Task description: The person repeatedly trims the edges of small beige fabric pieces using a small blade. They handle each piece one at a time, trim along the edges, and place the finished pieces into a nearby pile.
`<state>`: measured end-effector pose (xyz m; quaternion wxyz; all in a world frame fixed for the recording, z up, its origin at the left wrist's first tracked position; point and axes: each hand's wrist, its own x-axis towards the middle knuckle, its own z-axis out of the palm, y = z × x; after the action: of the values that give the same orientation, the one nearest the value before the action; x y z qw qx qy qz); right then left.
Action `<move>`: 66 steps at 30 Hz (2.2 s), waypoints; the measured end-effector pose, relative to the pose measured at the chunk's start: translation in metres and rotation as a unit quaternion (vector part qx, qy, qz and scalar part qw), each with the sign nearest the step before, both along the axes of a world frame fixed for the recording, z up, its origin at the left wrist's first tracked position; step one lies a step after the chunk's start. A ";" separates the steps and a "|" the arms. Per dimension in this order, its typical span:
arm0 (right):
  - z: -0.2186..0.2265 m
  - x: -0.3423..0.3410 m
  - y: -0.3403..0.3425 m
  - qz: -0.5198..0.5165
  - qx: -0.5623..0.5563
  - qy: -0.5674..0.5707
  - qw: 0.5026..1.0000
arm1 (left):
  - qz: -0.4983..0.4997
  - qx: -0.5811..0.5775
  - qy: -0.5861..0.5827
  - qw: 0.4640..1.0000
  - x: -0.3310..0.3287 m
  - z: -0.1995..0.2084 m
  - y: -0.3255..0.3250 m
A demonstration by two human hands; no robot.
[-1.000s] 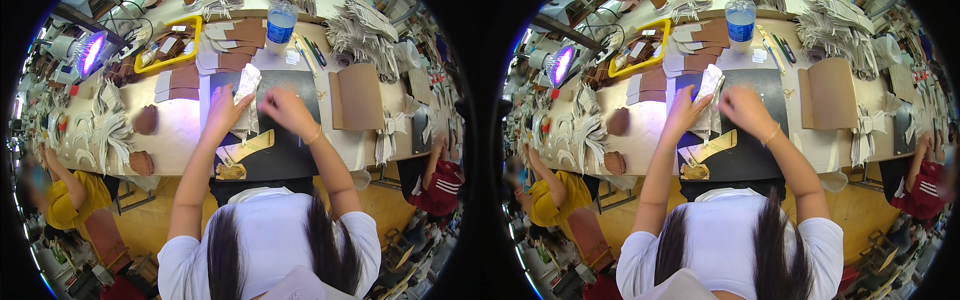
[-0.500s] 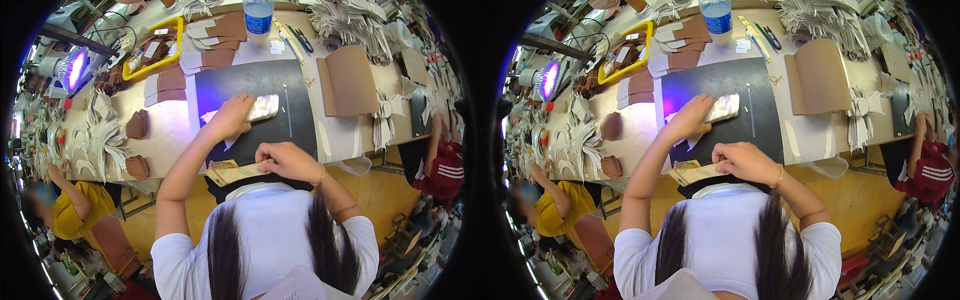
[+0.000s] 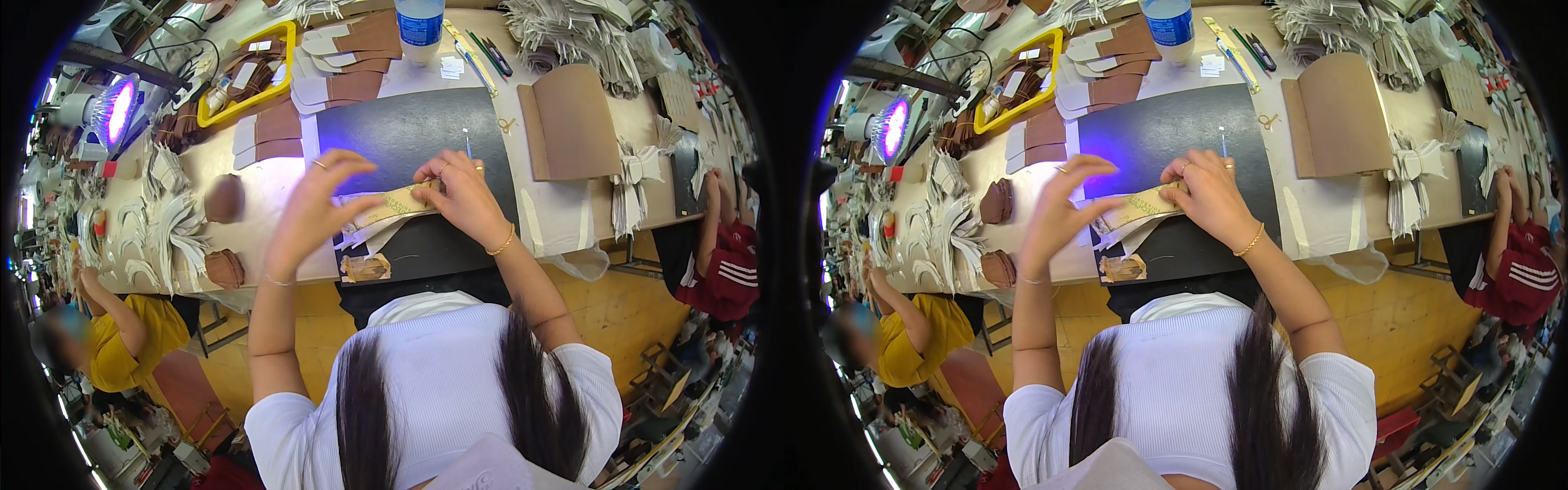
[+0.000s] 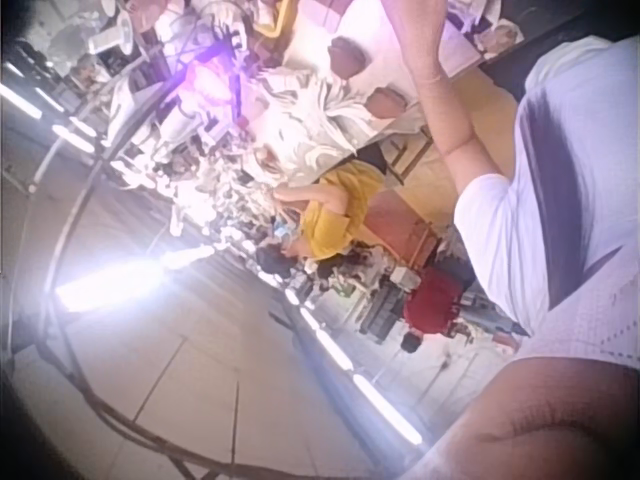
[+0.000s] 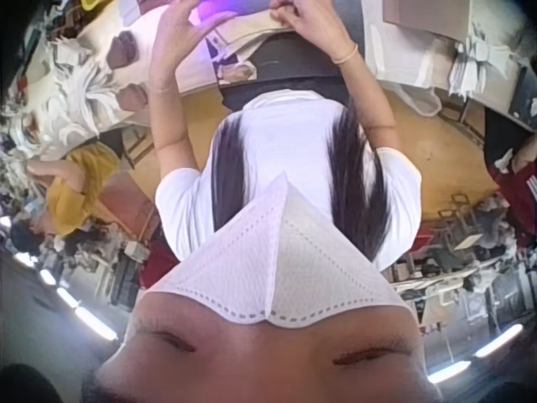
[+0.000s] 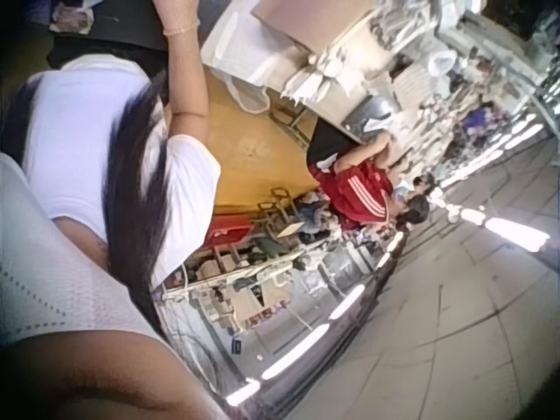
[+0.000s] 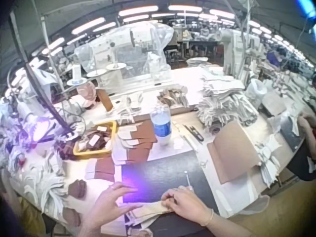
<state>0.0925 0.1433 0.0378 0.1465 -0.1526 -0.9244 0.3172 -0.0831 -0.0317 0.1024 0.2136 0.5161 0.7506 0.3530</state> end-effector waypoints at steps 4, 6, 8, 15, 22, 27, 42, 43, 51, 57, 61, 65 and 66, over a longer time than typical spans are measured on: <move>-0.013 0.003 0.020 -0.120 0.035 0.050 0.991 | -0.036 0.001 0.046 0.998 0.032 -0.051 0.004; -0.023 0.007 0.036 -0.181 0.028 0.026 0.983 | -0.036 0.016 0.074 0.996 0.038 -0.058 0.007; -0.030 0.009 0.044 -0.219 0.095 0.001 0.971 | -0.042 0.026 0.093 0.994 0.041 -0.063 0.009; -0.035 0.014 0.029 -0.197 0.086 -0.081 0.973 | -0.043 0.069 0.136 0.987 0.047 -0.069 0.011; -0.031 0.026 0.040 -0.201 -0.058 -0.015 0.978 | -0.017 0.075 0.126 0.989 0.054 -0.070 0.019; -0.009 0.040 0.046 -0.214 -0.237 0.054 0.946 | -0.025 0.085 0.128 0.988 0.056 -0.072 0.023; 0.005 0.051 0.033 -0.184 -0.399 0.251 0.862 | -0.021 0.084 0.167 0.982 0.058 -0.074 0.023; 0.006 0.050 0.030 -0.184 -0.394 0.253 0.864 | -0.019 0.082 0.169 0.982 0.059 -0.074 0.023; 0.010 0.043 0.006 -0.149 -0.280 0.214 0.924 | -0.034 0.096 0.194 0.976 0.057 -0.078 0.022; 0.007 0.042 -0.007 -0.157 -0.258 0.168 0.938 | -0.040 0.105 0.208 0.972 0.056 -0.077 0.023; 0.003 0.042 -0.013 -0.111 -0.155 0.073 0.979 | -0.037 0.093 0.213 0.972 0.058 -0.075 0.023; 0.001 0.034 -0.014 -0.102 -0.073 0.085 0.989 | -0.040 0.085 0.212 0.973 0.061 -0.070 0.023; 0.001 0.032 -0.014 -0.098 -0.056 0.091 0.989 | -0.038 0.083 0.212 0.973 0.061 -0.071 0.023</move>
<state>0.1244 0.1292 0.0383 0.2514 -0.2214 -0.8687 0.3648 -0.0217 -0.0086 0.0317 0.0198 0.6235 0.7264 0.2884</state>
